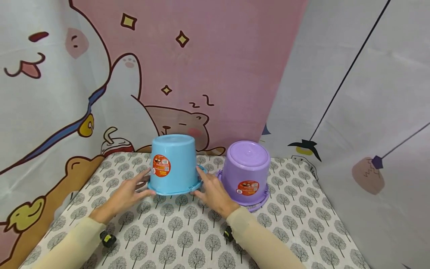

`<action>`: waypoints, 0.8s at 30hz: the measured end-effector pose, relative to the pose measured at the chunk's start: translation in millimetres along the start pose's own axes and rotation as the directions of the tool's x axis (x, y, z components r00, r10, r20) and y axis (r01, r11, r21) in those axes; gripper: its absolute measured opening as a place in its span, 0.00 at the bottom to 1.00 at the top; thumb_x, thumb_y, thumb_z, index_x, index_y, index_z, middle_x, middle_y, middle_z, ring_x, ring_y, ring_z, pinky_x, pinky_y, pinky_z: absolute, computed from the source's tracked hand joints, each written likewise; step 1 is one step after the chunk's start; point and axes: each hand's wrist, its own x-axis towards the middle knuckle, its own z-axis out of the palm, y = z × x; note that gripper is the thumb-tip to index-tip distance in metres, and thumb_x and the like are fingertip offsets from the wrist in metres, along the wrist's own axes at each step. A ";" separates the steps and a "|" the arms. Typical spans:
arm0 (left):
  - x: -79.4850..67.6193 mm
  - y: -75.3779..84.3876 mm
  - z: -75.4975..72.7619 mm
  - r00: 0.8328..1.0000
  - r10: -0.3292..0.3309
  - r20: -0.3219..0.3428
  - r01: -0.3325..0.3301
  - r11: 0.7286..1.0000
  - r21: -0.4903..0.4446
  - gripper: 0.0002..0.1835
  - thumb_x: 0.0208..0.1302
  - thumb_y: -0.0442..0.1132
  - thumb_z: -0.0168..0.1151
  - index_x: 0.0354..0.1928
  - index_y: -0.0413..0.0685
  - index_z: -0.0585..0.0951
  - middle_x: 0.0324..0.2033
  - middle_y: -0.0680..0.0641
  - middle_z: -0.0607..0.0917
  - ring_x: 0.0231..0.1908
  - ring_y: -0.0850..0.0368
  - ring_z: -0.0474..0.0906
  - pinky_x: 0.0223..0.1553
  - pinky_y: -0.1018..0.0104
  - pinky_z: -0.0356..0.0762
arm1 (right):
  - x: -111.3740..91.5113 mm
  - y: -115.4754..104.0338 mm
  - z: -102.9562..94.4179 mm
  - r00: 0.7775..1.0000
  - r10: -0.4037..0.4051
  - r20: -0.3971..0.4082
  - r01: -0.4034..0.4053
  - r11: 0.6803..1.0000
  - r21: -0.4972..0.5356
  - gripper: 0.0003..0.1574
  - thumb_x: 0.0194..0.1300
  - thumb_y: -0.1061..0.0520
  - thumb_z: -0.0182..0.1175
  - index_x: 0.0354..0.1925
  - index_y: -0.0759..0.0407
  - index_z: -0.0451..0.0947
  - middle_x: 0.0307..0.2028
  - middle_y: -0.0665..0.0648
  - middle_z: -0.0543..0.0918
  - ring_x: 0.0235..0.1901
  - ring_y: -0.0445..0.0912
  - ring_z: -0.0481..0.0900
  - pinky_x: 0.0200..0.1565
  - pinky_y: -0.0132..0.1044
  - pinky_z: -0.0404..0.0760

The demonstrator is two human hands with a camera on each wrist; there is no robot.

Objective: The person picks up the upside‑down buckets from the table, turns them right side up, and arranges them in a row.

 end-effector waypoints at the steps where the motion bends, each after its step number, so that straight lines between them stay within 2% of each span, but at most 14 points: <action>1: 0.2 0.5 0.0 1.000 0.002 -0.008 -0.002 1.000 -0.002 0.61 0.73 0.54 0.83 0.94 0.40 0.57 0.79 0.28 0.81 0.76 0.22 0.82 0.75 0.34 0.85 | 0.3 0.2 -0.1 1.000 -0.003 -0.011 0.003 1.000 0.001 0.64 0.69 0.54 0.87 0.90 0.64 0.63 0.71 0.73 0.88 0.64 0.63 0.94 0.68 0.52 0.95; 5: 1.3 1.4 0.2 0.999 0.018 -0.046 -0.018 1.000 -0.011 0.58 0.72 0.51 0.84 0.92 0.37 0.60 0.75 0.27 0.84 0.72 0.24 0.86 0.72 0.38 0.88 | 1.8 0.9 0.1 0.998 -0.035 -0.046 0.036 0.999 0.022 0.50 0.71 0.56 0.85 0.83 0.61 0.72 0.65 0.68 0.93 0.58 0.59 0.96 0.62 0.49 0.98; 9: 3.1 1.6 1.3 0.993 0.060 -0.100 -0.061 0.998 -0.004 0.55 0.69 0.43 0.86 0.90 0.35 0.65 0.72 0.26 0.87 0.70 0.24 0.88 0.70 0.41 0.89 | 3.2 0.6 1.0 0.992 -0.099 -0.077 0.100 0.995 0.010 0.29 0.74 0.60 0.81 0.67 0.55 0.82 0.59 0.62 0.95 0.57 0.56 0.97 0.57 0.44 1.00; 12: 5.2 3.0 2.5 0.985 0.084 -0.149 -0.086 0.996 -0.007 0.51 0.68 0.38 0.86 0.88 0.36 0.70 0.71 0.26 0.87 0.69 0.25 0.88 0.69 0.43 0.89 | 3.6 -0.1 1.8 0.983 -0.152 -0.107 0.154 0.988 0.008 0.21 0.73 0.63 0.80 0.59 0.53 0.85 0.55 0.60 0.95 0.53 0.54 0.98 0.53 0.39 1.00; 16: 7.2 6.3 3.7 0.974 0.097 -0.204 -0.102 0.995 -0.014 0.44 0.68 0.33 0.85 0.84 0.37 0.76 0.69 0.27 0.88 0.68 0.27 0.90 0.68 0.46 0.90 | 3.1 -1.0 2.3 0.969 -0.198 -0.147 0.203 0.979 0.025 0.20 0.72 0.66 0.80 0.57 0.54 0.87 0.54 0.60 0.96 0.50 0.53 0.99 0.51 0.37 0.99; 20: 7.8 9.7 4.7 0.961 0.110 -0.252 -0.117 0.993 -0.014 0.37 0.66 0.29 0.85 0.76 0.34 0.81 0.68 0.28 0.90 0.67 0.29 0.92 0.67 0.48 0.91 | 0.9 -0.2 2.0 0.960 -0.224 -0.170 0.230 0.973 0.015 0.21 0.73 0.68 0.78 0.59 0.54 0.87 0.53 0.60 0.96 0.46 0.50 0.99 0.49 0.33 0.99; 24: 8.8 13.1 4.4 0.934 0.138 -0.330 -0.146 0.989 0.002 0.28 0.64 0.27 0.85 0.65 0.32 0.86 0.64 0.30 0.92 0.63 0.29 0.94 0.65 0.49 0.93 | 0.1 0.7 0.7 0.945 -0.259 -0.200 0.263 0.965 -0.007 0.23 0.74 0.68 0.77 0.62 0.54 0.86 0.52 0.60 0.97 0.43 0.49 1.00 0.47 0.32 0.98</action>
